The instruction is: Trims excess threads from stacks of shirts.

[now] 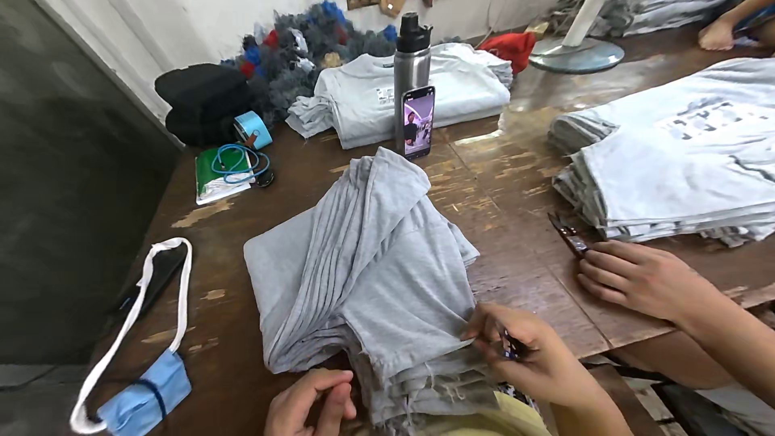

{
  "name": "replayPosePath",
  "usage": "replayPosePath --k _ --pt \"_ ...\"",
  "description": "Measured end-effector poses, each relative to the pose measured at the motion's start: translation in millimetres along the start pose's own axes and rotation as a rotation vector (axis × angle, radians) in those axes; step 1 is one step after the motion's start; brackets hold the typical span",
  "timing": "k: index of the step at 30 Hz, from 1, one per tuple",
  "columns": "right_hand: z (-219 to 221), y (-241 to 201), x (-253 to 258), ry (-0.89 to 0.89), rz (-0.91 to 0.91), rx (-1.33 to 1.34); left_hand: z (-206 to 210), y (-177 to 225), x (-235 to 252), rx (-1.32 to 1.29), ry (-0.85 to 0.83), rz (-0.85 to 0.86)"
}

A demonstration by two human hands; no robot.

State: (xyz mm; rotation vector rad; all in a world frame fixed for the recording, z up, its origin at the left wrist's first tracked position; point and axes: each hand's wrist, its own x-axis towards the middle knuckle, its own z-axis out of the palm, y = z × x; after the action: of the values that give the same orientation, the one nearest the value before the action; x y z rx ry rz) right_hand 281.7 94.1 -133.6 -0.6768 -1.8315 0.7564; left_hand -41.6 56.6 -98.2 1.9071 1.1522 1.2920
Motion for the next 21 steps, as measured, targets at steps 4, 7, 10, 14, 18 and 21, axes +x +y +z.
replayPosePath --k 4,7,10,14,18,21 --pt "0.3 -2.5 4.5 0.015 -0.004 -0.056 9.9 -7.0 3.9 0.071 0.042 0.027" --pt "0.5 -3.6 5.6 0.004 -0.008 -0.078 26.2 -15.1 10.2 0.245 0.125 0.062" --pt "0.9 -2.9 3.0 0.000 0.000 -0.095 33.1 -17.8 14.5 0.358 0.146 0.106" --pt "1.0 -1.8 0.9 0.004 -0.005 -0.082 26.5 -11.6 8.6 0.206 0.043 0.109" --pt "1.6 -2.8 2.2 0.029 -0.004 -0.090 9.9 3.3 2.0 -0.228 -0.174 0.099" --pt "3.9 -9.5 7.3 0.031 -0.017 -0.059 16.2 11.3 5.6 -0.222 -0.208 0.185"
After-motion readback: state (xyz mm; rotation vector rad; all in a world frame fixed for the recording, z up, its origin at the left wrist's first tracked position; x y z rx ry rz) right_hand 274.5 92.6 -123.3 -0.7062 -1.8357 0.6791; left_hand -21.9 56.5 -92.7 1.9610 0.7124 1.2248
